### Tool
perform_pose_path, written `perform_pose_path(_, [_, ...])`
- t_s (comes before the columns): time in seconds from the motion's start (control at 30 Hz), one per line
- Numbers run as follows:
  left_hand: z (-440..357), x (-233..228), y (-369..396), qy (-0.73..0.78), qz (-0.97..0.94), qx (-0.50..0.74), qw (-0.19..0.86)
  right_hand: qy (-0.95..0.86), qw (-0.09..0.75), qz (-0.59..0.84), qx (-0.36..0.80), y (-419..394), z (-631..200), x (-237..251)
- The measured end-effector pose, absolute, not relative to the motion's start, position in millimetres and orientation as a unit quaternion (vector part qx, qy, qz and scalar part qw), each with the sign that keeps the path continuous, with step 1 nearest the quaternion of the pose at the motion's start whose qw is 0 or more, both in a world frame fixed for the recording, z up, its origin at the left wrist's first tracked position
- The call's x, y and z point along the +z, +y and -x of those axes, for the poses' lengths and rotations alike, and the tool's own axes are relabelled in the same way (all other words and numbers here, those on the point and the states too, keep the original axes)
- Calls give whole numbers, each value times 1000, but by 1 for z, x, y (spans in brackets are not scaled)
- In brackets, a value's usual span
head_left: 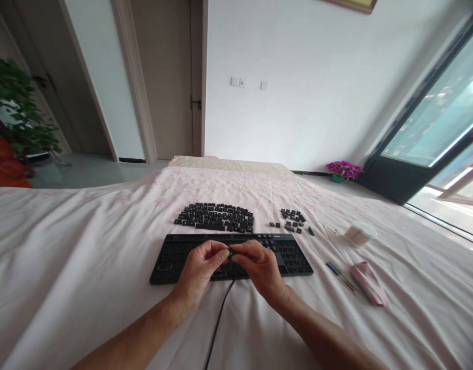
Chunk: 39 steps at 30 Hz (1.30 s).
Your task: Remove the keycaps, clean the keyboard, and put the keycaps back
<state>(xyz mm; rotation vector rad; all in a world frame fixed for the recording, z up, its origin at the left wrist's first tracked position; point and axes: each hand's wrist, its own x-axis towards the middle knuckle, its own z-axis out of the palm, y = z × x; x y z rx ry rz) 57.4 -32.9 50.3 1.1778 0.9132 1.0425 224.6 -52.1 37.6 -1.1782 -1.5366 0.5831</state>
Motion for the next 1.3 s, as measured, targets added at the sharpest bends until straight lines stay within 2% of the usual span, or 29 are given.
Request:
perform_pose_path(0.13, [-55,48,-32,394,-489,434,646,-673,521,487,195,-54,-221,38])
perform_pose_path(0.3, [-55,42,-31,369,-457,425,689,-678,531,471,193,-54,-220,39])
perform_pose_path(0.57, [-57,39,-30,340,-367,417,759,-684,510,457,253,-59,-221,48])
perform_pose_path(0.73, [-56,42,-29,376,-349,395,762,-595,535,465,381,-56,-221,41])
perform_pose_path(0.87, [-52,42,-26,414,-380,372,739,-599,474,474,439,-53,-225,41])
perform_pose_path(1.1, [-53,39,-25,419,-462,367,690,-751,343,506,249,-59,-234,67])
perform_pose_path(1.3, [-55,39,-28,407,-505,365,667,-748,293,524,284,-67,-234,76])
